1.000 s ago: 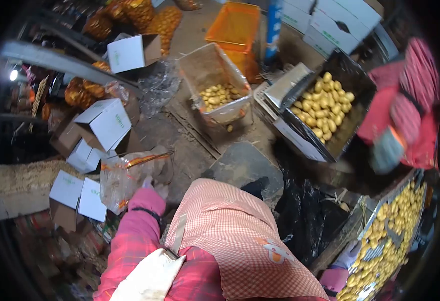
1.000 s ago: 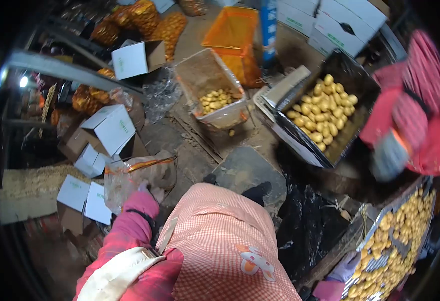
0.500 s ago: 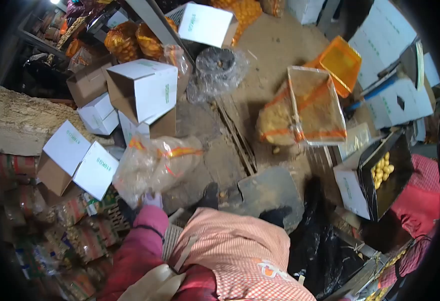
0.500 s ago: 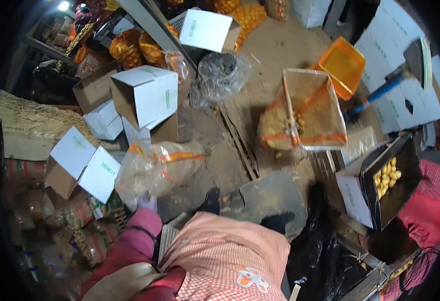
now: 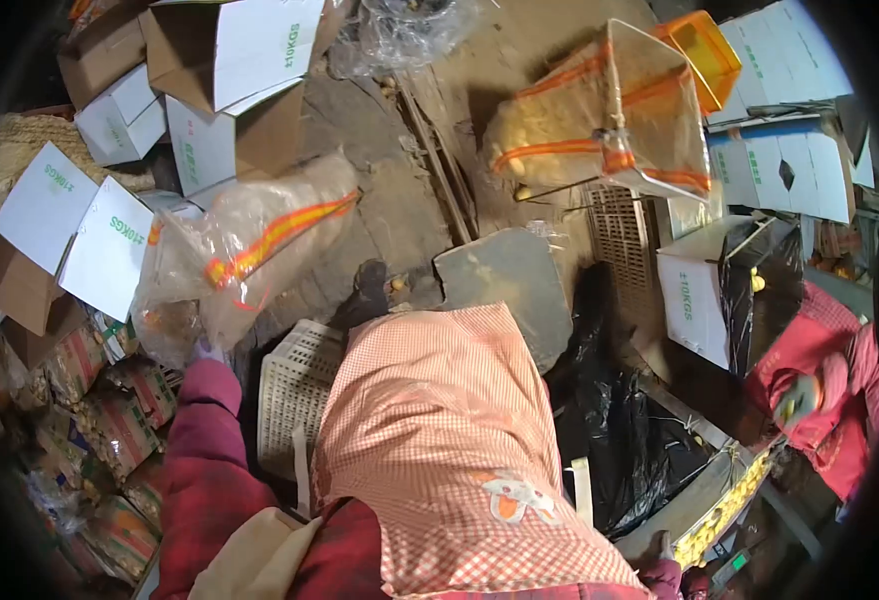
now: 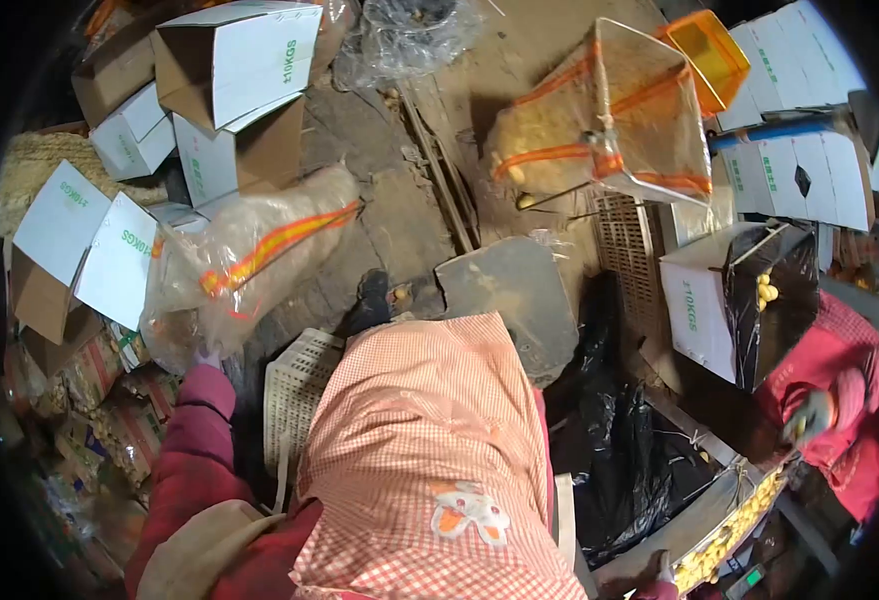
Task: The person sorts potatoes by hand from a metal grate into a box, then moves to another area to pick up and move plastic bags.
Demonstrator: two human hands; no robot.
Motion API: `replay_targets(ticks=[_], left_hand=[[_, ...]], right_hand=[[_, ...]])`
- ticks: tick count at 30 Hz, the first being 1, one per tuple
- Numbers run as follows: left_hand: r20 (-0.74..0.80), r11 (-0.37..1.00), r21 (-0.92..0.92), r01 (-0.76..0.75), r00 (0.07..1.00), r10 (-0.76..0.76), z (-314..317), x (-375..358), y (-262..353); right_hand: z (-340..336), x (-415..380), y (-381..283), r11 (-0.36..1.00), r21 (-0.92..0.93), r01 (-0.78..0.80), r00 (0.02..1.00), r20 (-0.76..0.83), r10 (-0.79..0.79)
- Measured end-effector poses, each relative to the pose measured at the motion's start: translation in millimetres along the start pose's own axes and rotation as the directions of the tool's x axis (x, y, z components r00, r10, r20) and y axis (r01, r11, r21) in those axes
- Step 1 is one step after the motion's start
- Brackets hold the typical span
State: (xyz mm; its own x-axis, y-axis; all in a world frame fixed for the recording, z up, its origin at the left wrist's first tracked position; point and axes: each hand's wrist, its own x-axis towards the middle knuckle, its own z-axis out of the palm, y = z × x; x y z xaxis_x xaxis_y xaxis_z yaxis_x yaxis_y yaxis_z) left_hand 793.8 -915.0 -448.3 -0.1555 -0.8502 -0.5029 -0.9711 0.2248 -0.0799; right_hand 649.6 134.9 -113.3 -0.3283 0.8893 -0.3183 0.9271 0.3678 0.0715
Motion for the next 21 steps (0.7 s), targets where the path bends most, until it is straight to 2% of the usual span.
replay_targets(ticks=[1,3,4,5,7,8,9,10,12,14,16,18,20,21], left_hand=[[-0.116,0.979,-0.196,-0.057,0.993,0.035,25,17,3],[-0.087,0.961,-0.259,-0.101,0.993,0.081,26,17,36],[0.045,0.985,-0.145,-0.090,0.994,0.097,-2,0,80],[-0.024,0.990,-0.089,-0.111,0.994,0.110,-28,-37,129],[-0.095,0.991,-0.041,-0.126,0.988,0.122,-48,-70,183],[-0.125,0.974,0.005,-0.228,0.966,0.227,-54,-69,197],[-0.152,0.945,0.055,-0.323,0.932,0.328,-60,-67,203],[-0.159,0.945,0.044,-0.324,0.932,0.327,-63,-66,204],[0.016,0.947,-0.096,-0.308,0.950,0.311,-60,-51,200],[-0.050,0.929,-0.057,-0.365,0.931,0.362,-53,-48,185],[0.000,0.986,0.025,-0.163,0.987,0.163,-75,-79,197],[-0.043,0.987,0.010,-0.162,0.986,0.162,-67,-75,187],[-0.088,0.984,-0.013,-0.176,0.981,0.174,-68,-66,194],[-0.026,0.986,0.009,-0.168,0.985,0.169,-70,-62,203]], right_hand=[[0,5,8,1.000,0.008,-0.003,1.000,0.015,0.003],[-5,10,23,1.000,0.019,-0.012,0.999,0.038,0.011],[-3,12,28,0.999,0.028,-0.017,0.999,0.052,0.016],[-6,12,33,0.999,0.030,-0.021,0.998,0.062,0.019],[-5,12,32,0.999,0.032,-0.023,0.996,0.081,0.020],[-2,15,29,0.999,0.036,-0.023,0.995,0.096,0.019],[1,14,26,0.999,0.044,-0.024,0.994,0.105,0.019],[0,14,25,0.998,0.052,-0.027,0.993,0.115,0.021],[0,14,23,0.997,0.068,-0.045,0.990,0.136,0.036],[2,19,26,0.999,-0.031,-0.044,0.994,0.101,0.046],[7,37,42,0.984,-0.166,-0.068,0.996,0.044,0.077],[-3,29,32,0.990,-0.141,-0.016,0.982,0.186,0.043],[7,55,53,0.983,-0.182,-0.025,0.993,0.111,0.046],[7,46,47,0.981,-0.187,-0.041,0.994,0.091,0.059]])
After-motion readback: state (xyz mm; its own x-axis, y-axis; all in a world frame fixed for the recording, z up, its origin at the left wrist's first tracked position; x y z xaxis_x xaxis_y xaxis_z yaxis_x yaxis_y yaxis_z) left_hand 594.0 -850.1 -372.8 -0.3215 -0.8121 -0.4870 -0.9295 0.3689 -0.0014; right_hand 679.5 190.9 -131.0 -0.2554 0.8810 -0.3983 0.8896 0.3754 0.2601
